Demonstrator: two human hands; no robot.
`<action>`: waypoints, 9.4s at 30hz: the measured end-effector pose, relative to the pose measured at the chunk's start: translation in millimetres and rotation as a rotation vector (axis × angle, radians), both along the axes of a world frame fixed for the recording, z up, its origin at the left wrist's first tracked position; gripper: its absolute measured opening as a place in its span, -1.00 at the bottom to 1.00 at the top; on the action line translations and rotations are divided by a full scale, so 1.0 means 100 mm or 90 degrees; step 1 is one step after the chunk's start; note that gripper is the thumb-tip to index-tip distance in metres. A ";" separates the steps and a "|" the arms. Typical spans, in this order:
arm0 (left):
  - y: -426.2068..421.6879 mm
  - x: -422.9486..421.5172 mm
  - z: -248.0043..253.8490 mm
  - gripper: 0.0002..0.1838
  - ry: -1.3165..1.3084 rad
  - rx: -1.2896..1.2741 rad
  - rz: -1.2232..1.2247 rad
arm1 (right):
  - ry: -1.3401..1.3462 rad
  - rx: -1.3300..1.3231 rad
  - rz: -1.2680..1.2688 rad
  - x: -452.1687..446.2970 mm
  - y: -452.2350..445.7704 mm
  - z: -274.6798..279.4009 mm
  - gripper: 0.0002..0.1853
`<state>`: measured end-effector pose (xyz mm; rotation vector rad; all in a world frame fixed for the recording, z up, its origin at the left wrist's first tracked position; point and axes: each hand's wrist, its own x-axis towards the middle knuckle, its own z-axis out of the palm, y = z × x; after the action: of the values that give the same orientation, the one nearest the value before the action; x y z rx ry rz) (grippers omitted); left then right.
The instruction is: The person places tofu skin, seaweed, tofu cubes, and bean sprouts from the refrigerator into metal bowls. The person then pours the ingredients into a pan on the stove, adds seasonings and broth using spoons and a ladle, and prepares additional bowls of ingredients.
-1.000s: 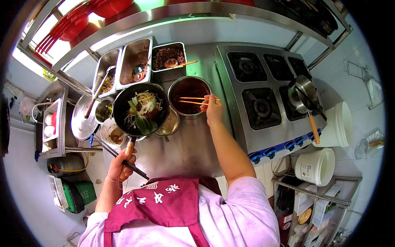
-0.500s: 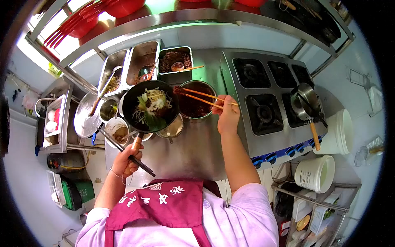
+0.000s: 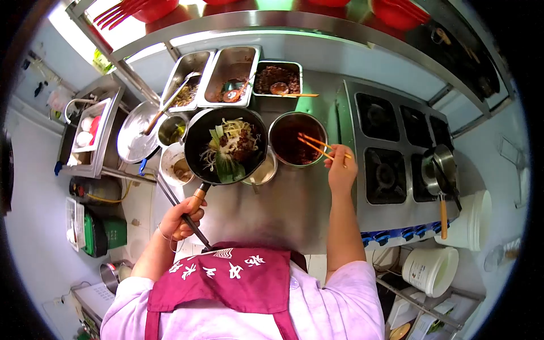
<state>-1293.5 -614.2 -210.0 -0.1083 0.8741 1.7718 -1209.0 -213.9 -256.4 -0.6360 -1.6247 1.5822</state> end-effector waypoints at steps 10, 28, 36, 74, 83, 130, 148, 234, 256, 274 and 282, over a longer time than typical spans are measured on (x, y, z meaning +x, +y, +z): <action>-1.03 0.16 0.24 -0.60 0.022 0.021 0.181 | -0.245 0.076 -0.168 0.09 0.22 -0.70 -0.43; -3.63 -0.22 -0.48 -0.68 0.040 -0.076 0.185 | -0.317 -0.113 0.286 -1.40 -3.41 -0.60 -0.78; -3.73 -0.39 -0.78 -0.70 0.007 -0.085 0.138 | -0.203 0.635 0.466 -1.11 -3.88 -0.21 -0.86; -3.73 -0.29 -0.32 -0.69 0.001 -0.035 0.242 | -0.166 -0.122 0.221 -1.12 -3.53 -0.60 -0.65; -4.80 -1.21 -0.26 -0.67 0.015 0.024 0.290 | -0.362 -0.361 0.194 -0.98 -4.81 -0.61 -0.89; -6.59 -3.70 -0.53 -0.63 0.095 0.005 0.302 | -0.371 1.042 0.229 -7.44 -5.65 -0.08 -0.86; -6.36 -3.72 -0.62 -0.66 0.113 -0.038 0.230 | -0.755 0.762 0.392 -5.43 -5.78 -0.85 -0.38; -4.58 -2.68 -1.63 -0.70 0.097 -0.051 0.177 | -0.605 0.009 0.442 -1.27 -5.86 1.90 -0.84; -4.67 -2.61 -1.56 -0.72 0.141 -0.041 0.150 | -0.656 0.212 0.391 -1.14 -6.03 1.94 -0.73; -4.72 -2.64 -1.53 -0.76 0.133 -0.031 0.145 | -0.638 0.754 0.316 -1.10 -6.14 1.85 -0.65; -4.75 -2.69 -1.53 -0.83 0.135 -0.032 0.142 | -0.642 0.950 0.235 -1.07 -6.22 1.78 -0.61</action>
<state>-1562.2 -1088.8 -363.2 -0.0519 1.0945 1.9948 -1316.3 -836.1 -78.8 -0.2269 -3.0901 -0.2558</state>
